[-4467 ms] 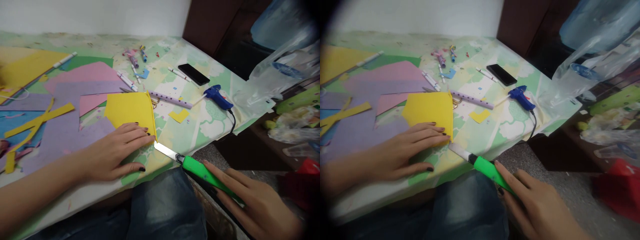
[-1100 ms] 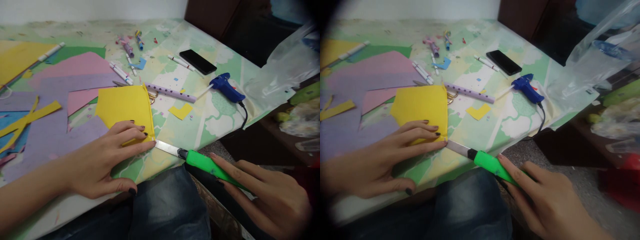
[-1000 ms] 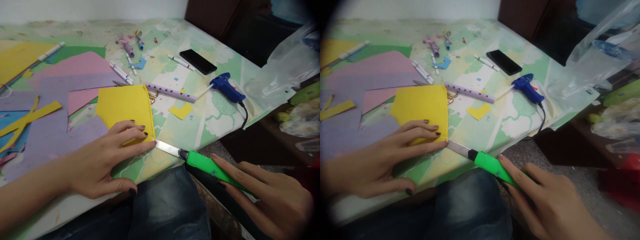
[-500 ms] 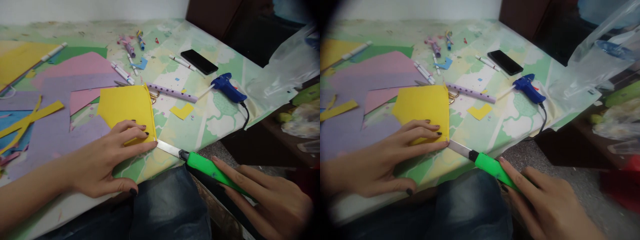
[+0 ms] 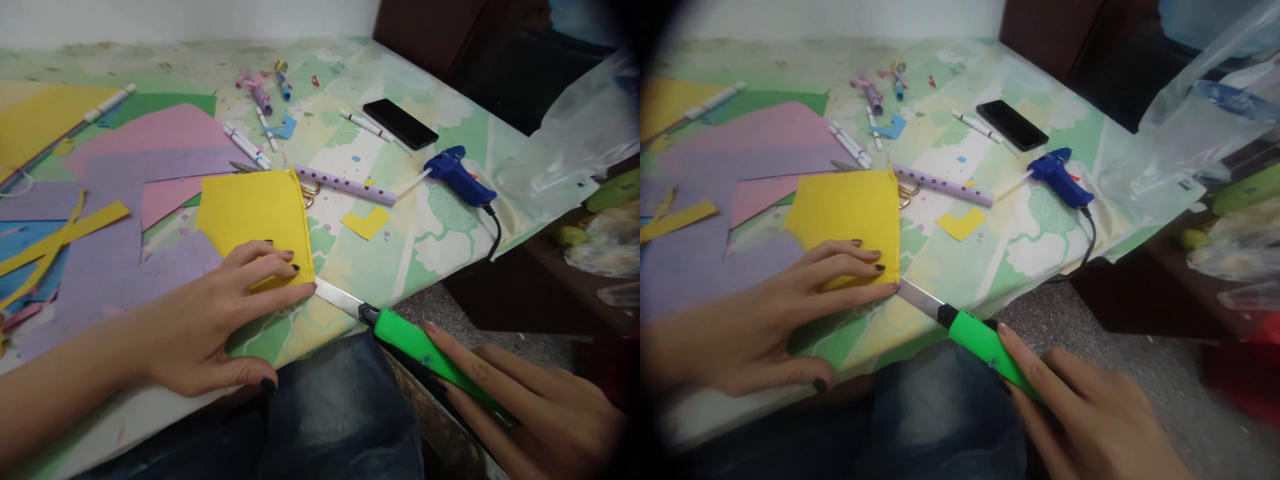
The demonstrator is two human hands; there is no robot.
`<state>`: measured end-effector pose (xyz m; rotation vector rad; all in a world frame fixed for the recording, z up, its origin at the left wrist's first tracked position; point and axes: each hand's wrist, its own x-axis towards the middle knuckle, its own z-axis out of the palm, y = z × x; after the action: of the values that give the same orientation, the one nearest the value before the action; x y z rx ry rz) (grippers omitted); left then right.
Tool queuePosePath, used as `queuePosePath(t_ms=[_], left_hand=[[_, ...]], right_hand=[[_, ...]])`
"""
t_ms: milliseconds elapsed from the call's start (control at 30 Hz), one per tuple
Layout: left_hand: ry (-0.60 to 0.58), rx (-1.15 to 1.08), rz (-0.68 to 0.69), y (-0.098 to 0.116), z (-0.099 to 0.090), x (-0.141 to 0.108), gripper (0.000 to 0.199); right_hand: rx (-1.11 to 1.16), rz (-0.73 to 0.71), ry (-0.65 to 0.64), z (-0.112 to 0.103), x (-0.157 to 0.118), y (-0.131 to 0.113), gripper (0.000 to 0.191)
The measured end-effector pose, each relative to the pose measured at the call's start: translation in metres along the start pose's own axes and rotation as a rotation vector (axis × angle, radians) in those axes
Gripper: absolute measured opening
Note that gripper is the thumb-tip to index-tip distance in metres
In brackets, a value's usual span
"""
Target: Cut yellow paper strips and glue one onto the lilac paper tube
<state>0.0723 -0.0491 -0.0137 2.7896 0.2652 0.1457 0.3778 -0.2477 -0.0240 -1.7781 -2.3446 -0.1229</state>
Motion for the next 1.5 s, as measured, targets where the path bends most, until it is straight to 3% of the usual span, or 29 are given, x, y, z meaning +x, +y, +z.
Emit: queuePosePath(t_ms=[300,633,1500], left_hand=[[-0.008,0.010,0.020,-0.002,0.001,0.000,0.075],[-0.002,0.021,-0.004,0.000,0.001,-0.001,0.073],[0.003,-0.014,-0.023,-0.002,0.000,-0.002,0.072]], right_hand=[[-0.008,0.013,0.050,0.004,-0.005,-0.012,0.046],[0.042,-0.008,0.052,-0.005,0.012,-0.007,0.047],[-0.028,0.053,0.034,0.004,-0.003,-0.021,0.043]])
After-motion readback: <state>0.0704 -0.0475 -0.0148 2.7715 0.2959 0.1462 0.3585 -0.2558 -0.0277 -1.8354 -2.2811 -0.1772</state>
